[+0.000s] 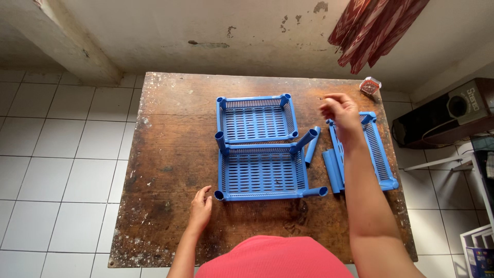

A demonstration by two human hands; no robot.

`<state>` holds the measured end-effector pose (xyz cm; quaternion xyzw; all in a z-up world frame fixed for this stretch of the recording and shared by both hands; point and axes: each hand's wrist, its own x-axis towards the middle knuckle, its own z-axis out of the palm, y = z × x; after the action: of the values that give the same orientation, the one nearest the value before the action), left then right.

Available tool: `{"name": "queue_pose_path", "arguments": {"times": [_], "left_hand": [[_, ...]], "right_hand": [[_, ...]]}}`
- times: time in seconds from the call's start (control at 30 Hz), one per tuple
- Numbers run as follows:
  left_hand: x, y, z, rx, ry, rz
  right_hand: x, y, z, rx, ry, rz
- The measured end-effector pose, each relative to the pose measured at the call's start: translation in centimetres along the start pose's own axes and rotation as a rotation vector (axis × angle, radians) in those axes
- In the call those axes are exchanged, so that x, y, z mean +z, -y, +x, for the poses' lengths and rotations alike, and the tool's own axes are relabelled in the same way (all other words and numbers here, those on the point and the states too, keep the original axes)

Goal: The person disassembles a blue plastic basket by removing its corner posts, then reassembles it by inserting the posts back into the basket frame. The person handles the basket and posts by hand on a wooden table.

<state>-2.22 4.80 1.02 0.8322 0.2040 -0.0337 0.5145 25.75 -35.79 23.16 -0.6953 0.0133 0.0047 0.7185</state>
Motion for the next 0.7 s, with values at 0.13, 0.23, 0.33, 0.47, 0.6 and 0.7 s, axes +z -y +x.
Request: {"name": "queue_pose_path", "arguments": {"times": [0.13, 0.23, 0.33, 0.47, 0.6, 0.7], "left_hand": [[-0.3, -0.1, 1.3, 0.043, -0.059, -0.123], [-1.0, -1.3, 1.8, 0.036, -0.070, -0.103], [-1.3, -2.3, 1.8, 0.005, -0.071, -0.139], [-1.4, -2.9, 1.5, 0.042, -0.060, -0.151], [-1.4, -3.2, 1.1, 0.023, -0.051, -0.177], [-1.7, -4.1, 1.2, 0.022, -0.052, -0.149]], "right_hand": [[-2.0, -8.5, 5.4, 0.314, -0.096, -0.143], [-0.6, -12.8, 6.2, 0.416, 0.065, -0.325], [0.8, -14.6, 6.6, 0.490, 0.144, -0.430], [2.2, -14.9, 6.7, 0.570, 0.155, -0.607], [2.2, -15.6, 7.4, 0.474, 0.148, -0.671], [1.5, -16.3, 8.0, 0.233, 0.061, -0.670]]}}
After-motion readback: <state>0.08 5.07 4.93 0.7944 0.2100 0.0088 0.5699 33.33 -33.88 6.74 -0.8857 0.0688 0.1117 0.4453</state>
